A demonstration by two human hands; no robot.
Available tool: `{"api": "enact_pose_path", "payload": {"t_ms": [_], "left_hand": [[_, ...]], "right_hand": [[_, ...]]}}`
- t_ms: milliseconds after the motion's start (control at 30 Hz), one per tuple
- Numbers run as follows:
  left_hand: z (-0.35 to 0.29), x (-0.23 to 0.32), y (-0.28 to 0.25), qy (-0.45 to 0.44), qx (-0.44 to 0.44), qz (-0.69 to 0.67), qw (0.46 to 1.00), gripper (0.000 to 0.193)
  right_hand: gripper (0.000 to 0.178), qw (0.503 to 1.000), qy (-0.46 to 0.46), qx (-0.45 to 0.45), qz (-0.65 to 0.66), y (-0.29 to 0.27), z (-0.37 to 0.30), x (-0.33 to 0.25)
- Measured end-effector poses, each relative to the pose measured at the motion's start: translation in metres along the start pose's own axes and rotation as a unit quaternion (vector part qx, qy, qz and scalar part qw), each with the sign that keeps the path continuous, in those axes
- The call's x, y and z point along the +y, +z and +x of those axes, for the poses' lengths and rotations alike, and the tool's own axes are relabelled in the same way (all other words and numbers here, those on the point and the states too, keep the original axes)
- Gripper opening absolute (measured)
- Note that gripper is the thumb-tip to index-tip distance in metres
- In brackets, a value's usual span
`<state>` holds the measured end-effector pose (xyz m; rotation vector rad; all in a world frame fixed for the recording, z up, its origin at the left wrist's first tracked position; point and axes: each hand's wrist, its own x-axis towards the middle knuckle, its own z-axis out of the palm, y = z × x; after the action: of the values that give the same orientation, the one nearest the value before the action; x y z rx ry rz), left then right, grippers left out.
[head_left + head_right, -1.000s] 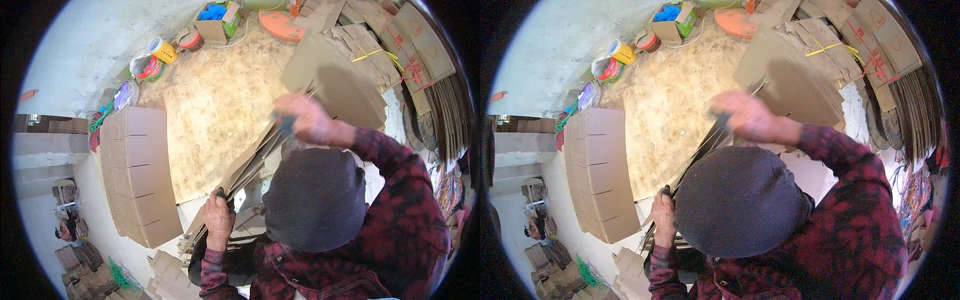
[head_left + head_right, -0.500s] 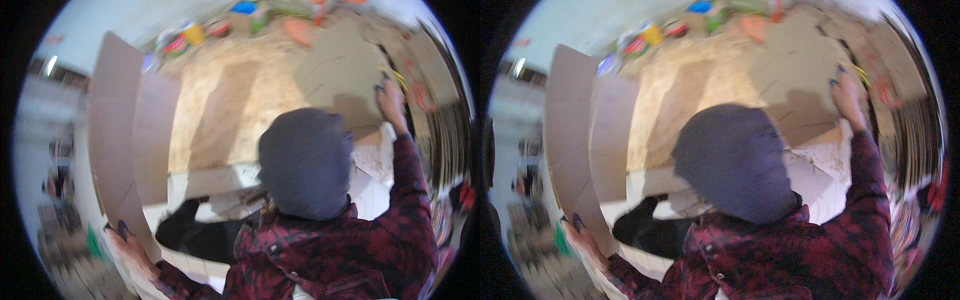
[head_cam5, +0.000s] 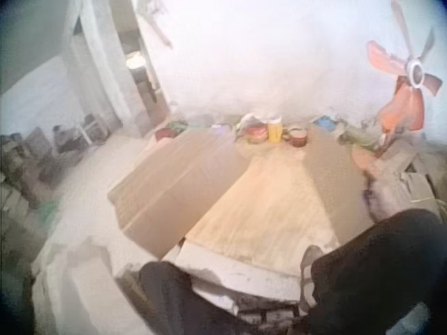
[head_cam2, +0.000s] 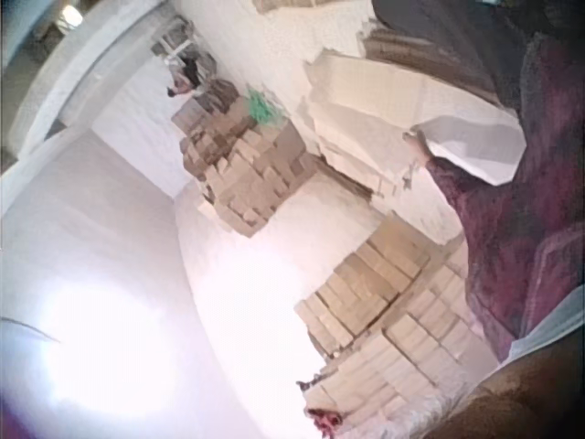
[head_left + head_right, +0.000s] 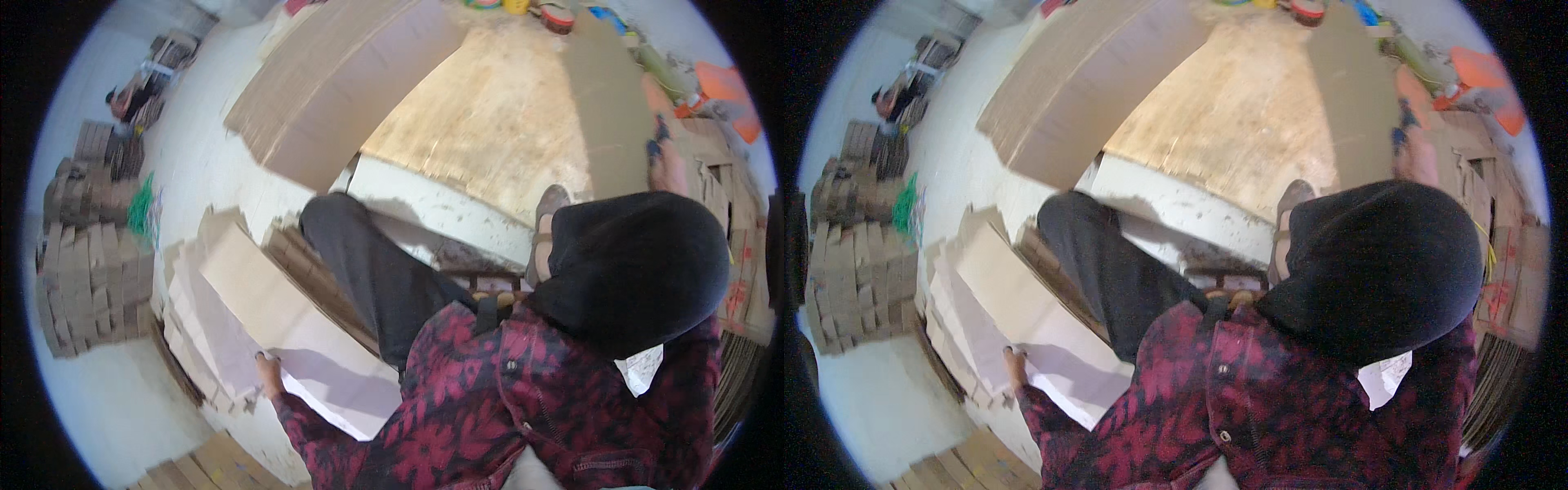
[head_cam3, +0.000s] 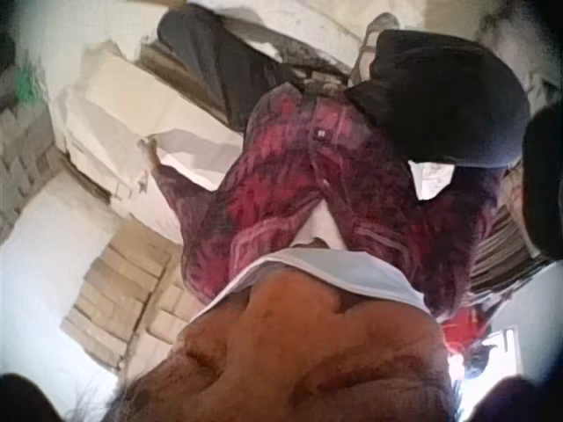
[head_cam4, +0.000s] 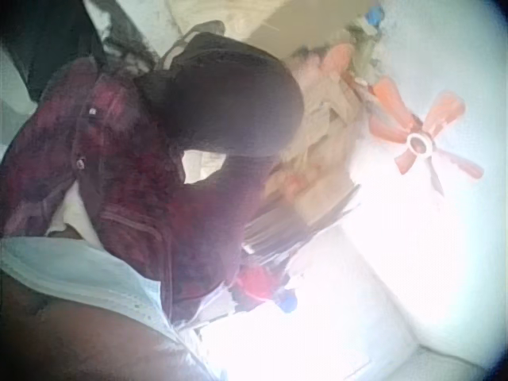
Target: The person sits on the floor and uses a knife to cut pre-scored lines on flat cardboard sheets. They repeatedly lift and separate the cut sections, then place the finished pieces aside.
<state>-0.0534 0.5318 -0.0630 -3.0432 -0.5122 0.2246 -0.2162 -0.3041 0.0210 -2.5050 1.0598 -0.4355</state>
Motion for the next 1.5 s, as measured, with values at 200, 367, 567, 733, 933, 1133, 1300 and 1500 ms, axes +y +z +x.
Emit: {"api": "enact_pose_path", "payload": {"t_ms": [200,367,567,733,933,1133,1300,1500], "left_hand": [[0.083,0.201,-0.061,0.197,0.110,-0.169,0.959,0.042],[0.112,0.471,-0.112,0.469,0.153,-0.168,0.854,0.040],[0.104,0.655,-0.108,0.589,0.215,-0.130,0.768,0.041],[0.141,0.685,-0.130,0.602,0.307,-0.010,0.737,0.033],[0.150,0.686,-0.141,0.570,0.145,-0.092,0.803,0.025],[0.142,0.682,-0.135,0.633,-0.244,-0.183,0.711,0.016],[0.088,0.687,-0.113,0.672,-0.087,-0.051,0.734,0.019],[0.040,0.694,-0.097,0.635,-0.012,-0.033,0.771,0.018]], "right_hand": [[0.014,0.978,-0.189,-0.035,-0.086,0.051,0.076,-0.092],[0.017,0.960,-0.221,-0.082,-0.149,0.108,0.140,-0.109],[0.015,0.969,-0.219,-0.107,-0.050,0.120,0.126,-0.107],[0.016,0.969,-0.194,-0.152,-0.008,0.104,0.101,-0.081],[0.020,0.972,-0.203,-0.116,0.011,0.112,0.137,-0.081],[0.040,0.958,-0.256,-0.111,-0.064,0.122,0.221,-0.142],[0.044,0.948,-0.307,-0.061,-0.057,0.131,0.231,-0.160],[0.040,0.948,-0.317,-0.033,0.001,0.118,0.206,-0.149]]}}
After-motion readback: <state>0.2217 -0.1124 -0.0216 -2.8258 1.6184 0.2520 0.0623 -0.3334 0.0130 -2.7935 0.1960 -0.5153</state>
